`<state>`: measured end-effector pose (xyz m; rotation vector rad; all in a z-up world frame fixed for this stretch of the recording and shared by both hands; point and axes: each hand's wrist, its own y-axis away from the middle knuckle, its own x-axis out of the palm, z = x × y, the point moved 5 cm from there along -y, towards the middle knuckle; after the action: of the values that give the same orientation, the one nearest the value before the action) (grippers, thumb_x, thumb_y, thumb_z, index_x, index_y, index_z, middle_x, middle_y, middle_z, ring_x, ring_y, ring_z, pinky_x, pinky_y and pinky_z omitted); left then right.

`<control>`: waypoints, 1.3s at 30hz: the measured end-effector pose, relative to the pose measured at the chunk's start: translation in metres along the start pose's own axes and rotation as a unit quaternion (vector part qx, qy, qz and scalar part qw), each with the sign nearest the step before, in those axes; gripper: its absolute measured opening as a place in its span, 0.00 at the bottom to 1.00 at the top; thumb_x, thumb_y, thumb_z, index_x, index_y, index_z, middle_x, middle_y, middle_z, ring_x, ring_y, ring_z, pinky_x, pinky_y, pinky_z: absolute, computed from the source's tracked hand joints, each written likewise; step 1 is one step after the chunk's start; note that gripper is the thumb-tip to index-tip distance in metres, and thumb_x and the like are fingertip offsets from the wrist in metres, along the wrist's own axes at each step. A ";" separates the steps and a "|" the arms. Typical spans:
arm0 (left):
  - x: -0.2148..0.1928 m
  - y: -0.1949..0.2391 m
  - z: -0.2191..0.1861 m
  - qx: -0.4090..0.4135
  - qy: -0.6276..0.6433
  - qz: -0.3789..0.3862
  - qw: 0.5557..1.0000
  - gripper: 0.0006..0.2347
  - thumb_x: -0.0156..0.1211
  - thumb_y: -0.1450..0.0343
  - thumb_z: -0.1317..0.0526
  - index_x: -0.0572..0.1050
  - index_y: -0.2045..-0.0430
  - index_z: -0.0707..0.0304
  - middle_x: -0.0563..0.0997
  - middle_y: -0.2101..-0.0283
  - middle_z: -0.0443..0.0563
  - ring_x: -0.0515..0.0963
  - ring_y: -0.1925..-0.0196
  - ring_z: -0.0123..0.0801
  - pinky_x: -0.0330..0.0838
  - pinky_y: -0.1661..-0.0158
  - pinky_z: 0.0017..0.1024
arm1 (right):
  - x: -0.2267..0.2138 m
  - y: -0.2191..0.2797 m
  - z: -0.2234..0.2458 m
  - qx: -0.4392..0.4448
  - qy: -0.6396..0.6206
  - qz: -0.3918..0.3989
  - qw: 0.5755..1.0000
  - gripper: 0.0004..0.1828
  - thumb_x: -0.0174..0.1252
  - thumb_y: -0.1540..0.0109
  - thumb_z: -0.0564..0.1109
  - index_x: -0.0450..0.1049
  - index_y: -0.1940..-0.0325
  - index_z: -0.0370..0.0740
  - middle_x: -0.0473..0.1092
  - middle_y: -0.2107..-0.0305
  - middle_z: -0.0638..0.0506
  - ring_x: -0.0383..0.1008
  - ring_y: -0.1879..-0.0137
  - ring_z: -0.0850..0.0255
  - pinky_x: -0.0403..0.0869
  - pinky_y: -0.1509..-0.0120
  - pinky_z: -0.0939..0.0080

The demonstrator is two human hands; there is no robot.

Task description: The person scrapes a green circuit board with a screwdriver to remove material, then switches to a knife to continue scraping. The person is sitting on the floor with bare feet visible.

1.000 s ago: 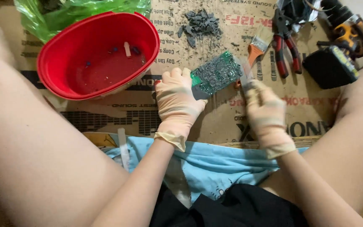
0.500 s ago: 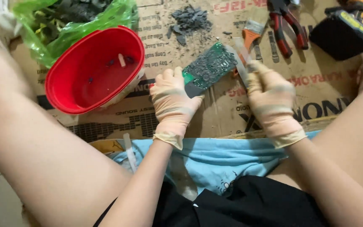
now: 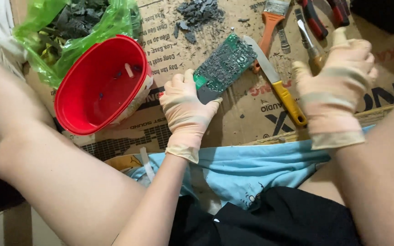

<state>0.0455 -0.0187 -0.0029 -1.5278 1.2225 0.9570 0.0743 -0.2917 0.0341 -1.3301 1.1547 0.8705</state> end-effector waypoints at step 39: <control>0.013 -0.010 0.006 -0.070 -0.049 0.209 0.974 0.45 0.68 0.43 0.32 0.61 0.33 0.54 0.67 0.46 0.44 0.68 0.42 0.38 0.65 0.43 0.41 | 0.106 0.016 0.051 0.264 -0.431 0.249 0.826 0.18 0.49 0.30 0.57 0.78 0.68 0.56 0.71 0.85 0.59 0.71 0.79 0.65 0.74 0.81 0.65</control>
<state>0.0576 -0.0155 -0.0145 -1.3334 1.4621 1.4005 0.0921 -0.2551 -0.0774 -0.0835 0.8861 1.2259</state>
